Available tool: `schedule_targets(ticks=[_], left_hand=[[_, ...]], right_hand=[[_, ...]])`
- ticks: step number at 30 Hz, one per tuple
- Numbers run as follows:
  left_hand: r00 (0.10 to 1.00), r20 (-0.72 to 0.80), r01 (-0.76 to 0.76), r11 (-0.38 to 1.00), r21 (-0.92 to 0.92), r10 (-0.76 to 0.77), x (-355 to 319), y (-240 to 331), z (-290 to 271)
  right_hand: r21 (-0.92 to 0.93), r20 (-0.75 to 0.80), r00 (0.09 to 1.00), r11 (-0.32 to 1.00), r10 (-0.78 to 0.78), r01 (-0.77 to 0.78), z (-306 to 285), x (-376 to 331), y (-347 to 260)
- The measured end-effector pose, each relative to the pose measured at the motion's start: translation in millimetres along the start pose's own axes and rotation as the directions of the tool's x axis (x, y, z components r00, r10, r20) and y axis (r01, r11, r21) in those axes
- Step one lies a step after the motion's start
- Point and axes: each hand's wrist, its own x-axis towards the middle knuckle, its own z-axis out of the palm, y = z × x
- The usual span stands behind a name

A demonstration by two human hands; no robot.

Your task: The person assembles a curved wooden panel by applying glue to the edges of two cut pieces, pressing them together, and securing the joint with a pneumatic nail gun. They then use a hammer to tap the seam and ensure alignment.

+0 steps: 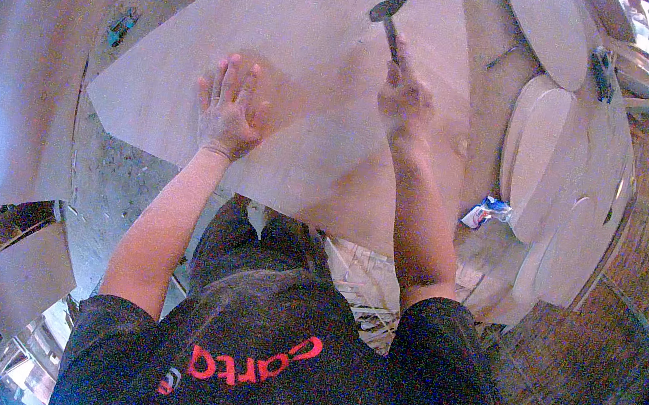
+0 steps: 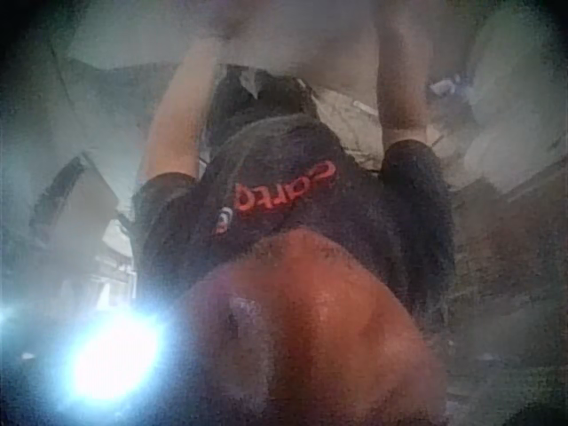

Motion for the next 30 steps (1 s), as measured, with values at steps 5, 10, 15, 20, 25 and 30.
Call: schedule_targets(ticks=[5,10,15,20,25,30], left_hand=[[1.0,0.005,-0.02,1.0,-0.021,0.02,0,-2,0],[0.999,-0.014,-0.046,0.999,0.025,0.047,1,-3,1],[0.999,0.03,-0.028,0.999,0.034,0.027,4,0,0],[0.999,-0.006,-0.041,0.999,0.036,0.041,3,0,-1],[0.999,0.009,-0.039,0.997,0.06,0.039,4,-1,0],[0.999,0.034,-0.011,1.0,0.027,0.01,2,2,-2]], right_hand=[[-0.066,0.009,0.998,0.996,0.061,-0.06,-4,-12,-4],[-0.032,0.127,0.99,0.998,0.057,-0.053,-6,-2,1],[-0.004,0.051,0.993,0.994,0.11,-0.11,-13,23,4],[0.05,-0.091,0.994,0.997,0.067,-0.063,-18,50,-8],[-0.21,0.119,0.983,0.971,0.14,-0.113,9,47,-8],[-0.108,0.15,0.979,0.987,0.136,-0.121,-3,55,5]])
